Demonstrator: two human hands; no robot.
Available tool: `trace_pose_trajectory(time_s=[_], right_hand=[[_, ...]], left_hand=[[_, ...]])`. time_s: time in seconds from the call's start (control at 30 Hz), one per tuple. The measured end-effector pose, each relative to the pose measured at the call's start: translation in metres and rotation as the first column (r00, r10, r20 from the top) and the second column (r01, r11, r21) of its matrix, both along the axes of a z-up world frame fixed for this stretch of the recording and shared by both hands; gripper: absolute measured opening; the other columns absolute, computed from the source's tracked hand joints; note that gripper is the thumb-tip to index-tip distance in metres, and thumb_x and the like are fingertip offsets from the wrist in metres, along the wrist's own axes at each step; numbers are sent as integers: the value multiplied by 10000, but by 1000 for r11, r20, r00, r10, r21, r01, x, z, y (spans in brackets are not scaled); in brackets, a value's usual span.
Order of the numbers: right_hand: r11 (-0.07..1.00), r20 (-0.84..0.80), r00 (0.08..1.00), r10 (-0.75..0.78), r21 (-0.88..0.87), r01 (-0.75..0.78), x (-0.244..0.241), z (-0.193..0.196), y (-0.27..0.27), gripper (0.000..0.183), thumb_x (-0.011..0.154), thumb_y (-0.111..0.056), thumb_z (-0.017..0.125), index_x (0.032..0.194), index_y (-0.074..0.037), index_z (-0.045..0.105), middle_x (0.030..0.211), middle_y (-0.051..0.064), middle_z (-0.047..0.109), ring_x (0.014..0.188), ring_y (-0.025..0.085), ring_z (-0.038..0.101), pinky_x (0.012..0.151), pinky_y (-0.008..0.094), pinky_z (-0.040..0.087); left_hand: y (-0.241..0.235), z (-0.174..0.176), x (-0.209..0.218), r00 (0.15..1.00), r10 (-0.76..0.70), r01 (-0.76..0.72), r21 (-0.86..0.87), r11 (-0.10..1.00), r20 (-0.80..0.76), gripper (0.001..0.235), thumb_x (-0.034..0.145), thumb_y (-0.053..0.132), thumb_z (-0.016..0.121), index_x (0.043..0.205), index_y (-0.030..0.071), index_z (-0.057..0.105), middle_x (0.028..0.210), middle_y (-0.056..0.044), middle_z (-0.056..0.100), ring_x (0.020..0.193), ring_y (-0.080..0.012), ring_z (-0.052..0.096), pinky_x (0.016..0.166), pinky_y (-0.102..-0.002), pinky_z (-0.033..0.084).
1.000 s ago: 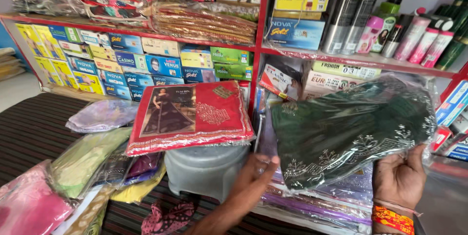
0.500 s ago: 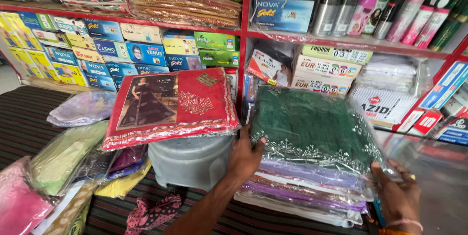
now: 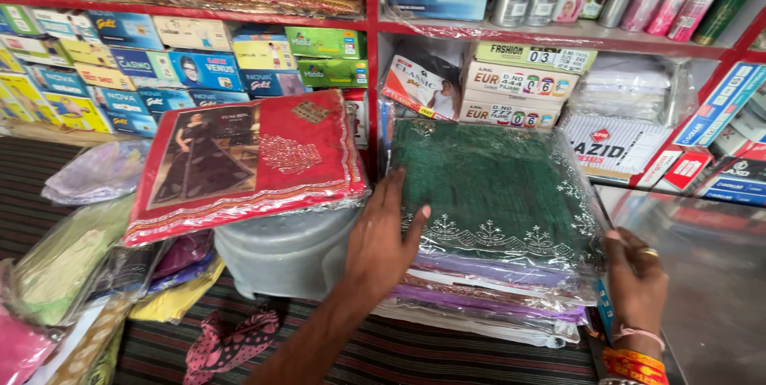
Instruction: The person picks up packaged garments from a pile on the floor and stacks them one by one onto a small plastic stool. The garments are in clear plastic packaging and include various colors and designs.
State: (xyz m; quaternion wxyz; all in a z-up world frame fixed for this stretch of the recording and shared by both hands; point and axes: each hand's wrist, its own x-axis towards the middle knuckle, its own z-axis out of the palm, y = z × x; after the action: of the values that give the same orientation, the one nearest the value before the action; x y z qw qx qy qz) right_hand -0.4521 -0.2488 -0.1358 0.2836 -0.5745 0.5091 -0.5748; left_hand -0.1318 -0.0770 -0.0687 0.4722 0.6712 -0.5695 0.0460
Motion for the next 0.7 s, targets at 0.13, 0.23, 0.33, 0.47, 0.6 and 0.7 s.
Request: trace_pose_trajectory(time_s=[0.13, 0.23, 0.33, 0.47, 0.6, 0.7], right_hand=[[991, -216, 972, -92, 78, 111, 6, 10, 11, 455, 956, -375, 748, 1303, -82, 727, 1102, 149, 756, 1077, 276, 699, 947, 379, 500], [967, -485, 843, -232, -24, 252, 14, 20, 17, 498, 913, -435, 762, 1338, -178, 725, 1269, 116, 716, 1270, 348, 601, 1056, 530, 410], [912, -706, 579, -407, -279, 300, 31, 25, 13, 529, 870, -479, 749, 1358, -281, 709, 1421, 9, 663, 1445, 338, 449, 1108, 675, 248], [954, -623, 727, -289, -254, 162, 59, 23, 7, 509, 945, -530, 654, 1402, -306, 652, 1499, 3, 599, 1448, 298, 459, 1149, 677, 301], [972, -623, 746, -234, -172, 161, 73, 28, 5, 505, 918, -513, 655, 1368, -282, 667, 1515, 21, 578, 1383, 321, 496, 1057, 694, 330], [985, -620, 768, -163, -65, 157, 70, 33, 8, 509, 902, -515, 663, 1363, -298, 663, 1494, 2, 571, 1383, 318, 490, 1022, 701, 321]], left_hand=[[-61, 18, 17, 992, -70, 74, -37, 997, 107, 681, 966, 377, 648, 1479, -18, 438, 1511, -270, 494, 1424, -457, 441, 1198, -495, 359], [-112, 28, 35, 978, -64, 25, 197, 980, 196, 793, 936, 519, 628, 1515, 32, 390, 1586, -239, 373, 1491, -463, 277, 1202, -566, 258], [-153, 34, 46, 981, -62, -27, 443, 896, 185, 914, 891, 675, 559, 1584, 132, 315, 1668, -164, 238, 1545, -452, 113, 1211, -638, 148], [-179, 28, 43, 984, -54, -76, 676, 733, 170, 1002, 843, 824, 451, 1627, 244, 222, 1714, -95, 94, 1567, -424, -7, 1221, -687, 53], [-180, 18, 43, 981, -18, -109, 637, 763, 191, 1024, 821, 841, 444, 1630, 254, 222, 1723, -75, 94, 1579, -414, -5, 1220, -670, 91], [-178, 9, 42, 982, -11, -111, 626, 772, 188, 1025, 822, 842, 436, 1634, 260, 205, 1722, -73, 85, 1575, -410, 3, 1211, -671, 107]])
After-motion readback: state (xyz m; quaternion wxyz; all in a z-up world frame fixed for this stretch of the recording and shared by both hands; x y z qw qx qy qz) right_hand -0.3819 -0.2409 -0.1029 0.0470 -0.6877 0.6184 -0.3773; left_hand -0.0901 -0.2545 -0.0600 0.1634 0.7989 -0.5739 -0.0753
